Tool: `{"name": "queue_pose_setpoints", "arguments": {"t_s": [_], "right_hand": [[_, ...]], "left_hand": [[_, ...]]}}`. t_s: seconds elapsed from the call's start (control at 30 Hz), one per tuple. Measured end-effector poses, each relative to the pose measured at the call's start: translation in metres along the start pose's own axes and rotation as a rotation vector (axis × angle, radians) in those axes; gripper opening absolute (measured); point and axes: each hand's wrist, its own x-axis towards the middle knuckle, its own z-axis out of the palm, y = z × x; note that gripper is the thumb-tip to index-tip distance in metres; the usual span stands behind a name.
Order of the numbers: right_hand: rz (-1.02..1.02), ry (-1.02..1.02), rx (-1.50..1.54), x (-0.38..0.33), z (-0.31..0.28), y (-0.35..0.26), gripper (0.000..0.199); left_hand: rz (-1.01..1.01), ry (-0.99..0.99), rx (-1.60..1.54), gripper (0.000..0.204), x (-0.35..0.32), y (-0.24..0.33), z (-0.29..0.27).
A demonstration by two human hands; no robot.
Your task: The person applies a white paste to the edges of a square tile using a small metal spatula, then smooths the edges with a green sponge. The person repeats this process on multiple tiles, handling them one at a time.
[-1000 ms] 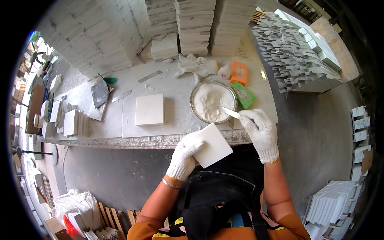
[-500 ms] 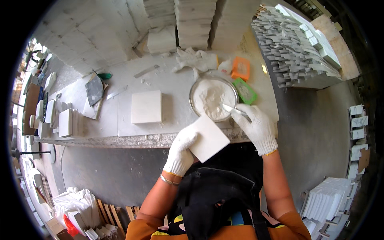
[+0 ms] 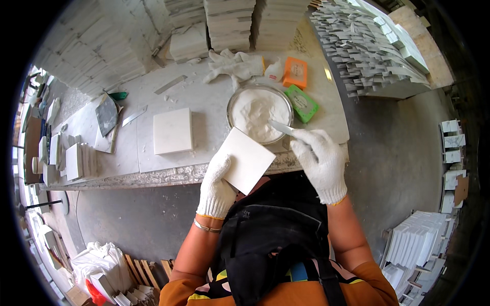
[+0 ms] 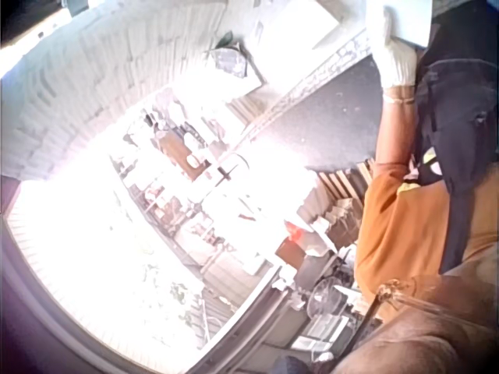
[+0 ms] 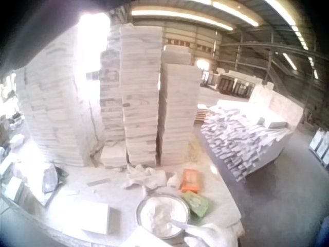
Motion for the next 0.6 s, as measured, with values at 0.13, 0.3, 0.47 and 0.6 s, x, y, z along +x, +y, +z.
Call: {"name": "queue_pose_setpoints", "arguments": {"t_s": [0.13,0.3,0.47,0.6], "right_hand": [[-0.212,-0.011,0.01,-0.008,0.007,-0.012,0.064],[-0.259,-0.098,-0.017,-0.024,0.025,-0.019,0.086],[-0.214,0.046,-0.046,-0.014,0.014,0.003,0.069],[0.118,0.106,0.115,-0.026,0.001,0.014,0.05]], "left_hand": [[-0.012,-0.032,-0.023,0.061,-0.006,-0.001,0.012],[-0.053,-0.051,-0.022,0.061,-0.008,-0.01,0.016],[-0.048,0.011,0.046,0.06,-0.016,-0.015,0.02],[-0.031,0.009,0.07,0.059,-0.021,-0.02,0.022]]}}
